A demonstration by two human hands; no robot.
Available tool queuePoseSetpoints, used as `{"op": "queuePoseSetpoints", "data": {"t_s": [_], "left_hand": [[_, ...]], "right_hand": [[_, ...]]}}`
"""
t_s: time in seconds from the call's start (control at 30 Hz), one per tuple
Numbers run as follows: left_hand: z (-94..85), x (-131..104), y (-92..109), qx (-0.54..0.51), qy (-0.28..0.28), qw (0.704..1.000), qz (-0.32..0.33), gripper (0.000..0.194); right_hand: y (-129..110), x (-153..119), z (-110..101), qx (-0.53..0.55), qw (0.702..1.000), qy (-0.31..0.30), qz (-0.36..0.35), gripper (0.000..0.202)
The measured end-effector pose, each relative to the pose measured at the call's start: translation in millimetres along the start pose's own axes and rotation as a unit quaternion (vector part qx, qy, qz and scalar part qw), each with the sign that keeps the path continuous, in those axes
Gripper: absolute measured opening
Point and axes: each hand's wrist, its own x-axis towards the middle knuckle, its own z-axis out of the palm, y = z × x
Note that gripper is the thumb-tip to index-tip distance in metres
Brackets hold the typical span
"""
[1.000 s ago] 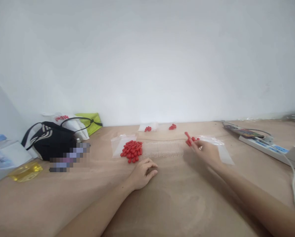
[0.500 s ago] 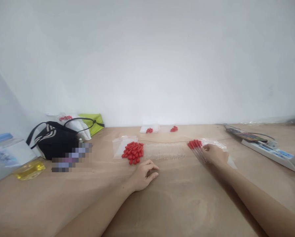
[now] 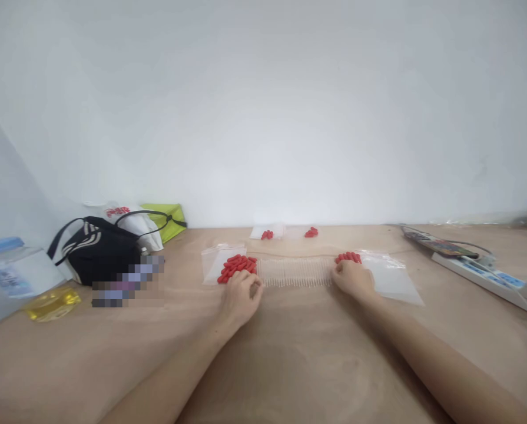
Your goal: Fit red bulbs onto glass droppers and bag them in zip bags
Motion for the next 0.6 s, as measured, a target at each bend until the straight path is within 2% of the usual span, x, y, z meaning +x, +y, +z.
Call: {"op": "queuePoseSetpoints", "data": {"t_s": [0.1,0.23,0.4,0.6], "left_hand": [[-9.9,7.1,-19.8,0.062,0.006,0.997,-0.05,0.008],[-16.1,19.8,-37.3,0.079,-0.014,0.99,-0.114,0.016],[-8.8,43.6,-37.8,0.094,-0.05,0.983,-0.151,0.023],[-3.9,58.5,-31.7,0.078,-0.099,0.98,-0.151,0.032]], "right_hand": [[-7.8,12.8,3.5,-0.004,1.0,-0.015,0.019,0.025],[-9.2,27.9,6.8,-0.009,0.999,-0.035,0.026,0.027],[-9.6,40.9,10.0,-0.011,0.998,-0.067,0.011,0.021],[-12.6,41.9,8.7,-0.012,0.998,-0.067,0.009,0.017]]}}
